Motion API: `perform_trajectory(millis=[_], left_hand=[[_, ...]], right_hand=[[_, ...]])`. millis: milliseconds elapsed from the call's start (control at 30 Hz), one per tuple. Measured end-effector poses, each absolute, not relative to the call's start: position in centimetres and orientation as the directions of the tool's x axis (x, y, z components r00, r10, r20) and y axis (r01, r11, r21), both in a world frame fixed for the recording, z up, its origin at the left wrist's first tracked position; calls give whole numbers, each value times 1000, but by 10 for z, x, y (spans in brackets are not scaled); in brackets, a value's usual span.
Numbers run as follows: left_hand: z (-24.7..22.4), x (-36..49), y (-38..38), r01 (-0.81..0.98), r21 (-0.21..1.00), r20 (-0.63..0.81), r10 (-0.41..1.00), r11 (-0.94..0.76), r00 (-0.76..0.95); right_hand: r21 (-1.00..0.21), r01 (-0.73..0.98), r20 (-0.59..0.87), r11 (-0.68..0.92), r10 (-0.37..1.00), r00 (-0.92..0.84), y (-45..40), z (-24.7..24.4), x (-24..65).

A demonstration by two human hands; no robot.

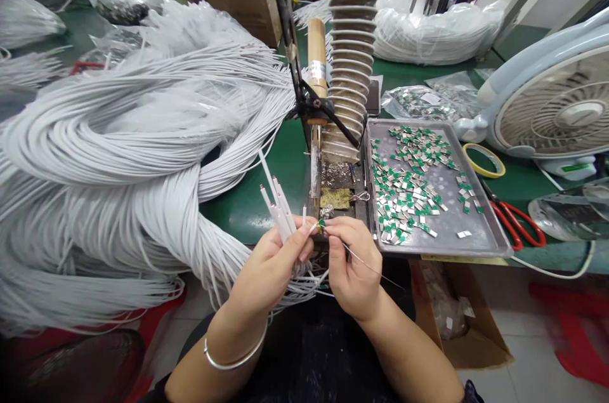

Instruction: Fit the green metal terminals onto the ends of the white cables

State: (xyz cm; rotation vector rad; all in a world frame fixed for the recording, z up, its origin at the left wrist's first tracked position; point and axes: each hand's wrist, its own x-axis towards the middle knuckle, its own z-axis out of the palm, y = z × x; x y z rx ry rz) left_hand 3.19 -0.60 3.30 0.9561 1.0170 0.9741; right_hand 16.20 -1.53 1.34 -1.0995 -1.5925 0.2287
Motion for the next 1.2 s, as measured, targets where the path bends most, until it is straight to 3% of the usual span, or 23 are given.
perform_trajectory(millis=[167, 300, 467, 600, 767, 1200], left_hand=[[24, 33, -9, -221, 942, -232, 966, 253, 117], [18, 32, -10, -287, 924, -224, 966, 252, 126], [18, 33, -10, -440, 829, -306, 938, 346, 162], [24, 35, -9, -503, 780, -348, 926, 371, 144], [27, 35, -8, -496, 775, -365, 918, 391, 154], [25, 36, -10, -497, 775, -339, 921, 390, 194]], right_hand=[[-691, 483, 654, 537, 750, 102, -23, 16, 169], [-700, 473, 674, 535, 713, 192, -29, 20, 175], [-624, 693, 693, 360, 665, 278, -24, 28, 197], [-442, 874, 602, 201, 789, 123, -8, 33, 223], [-340, 937, 367, 85, 929, 49, 8, 33, 236], [-281, 960, 203, 1, 977, 58, 15, 38, 235]])
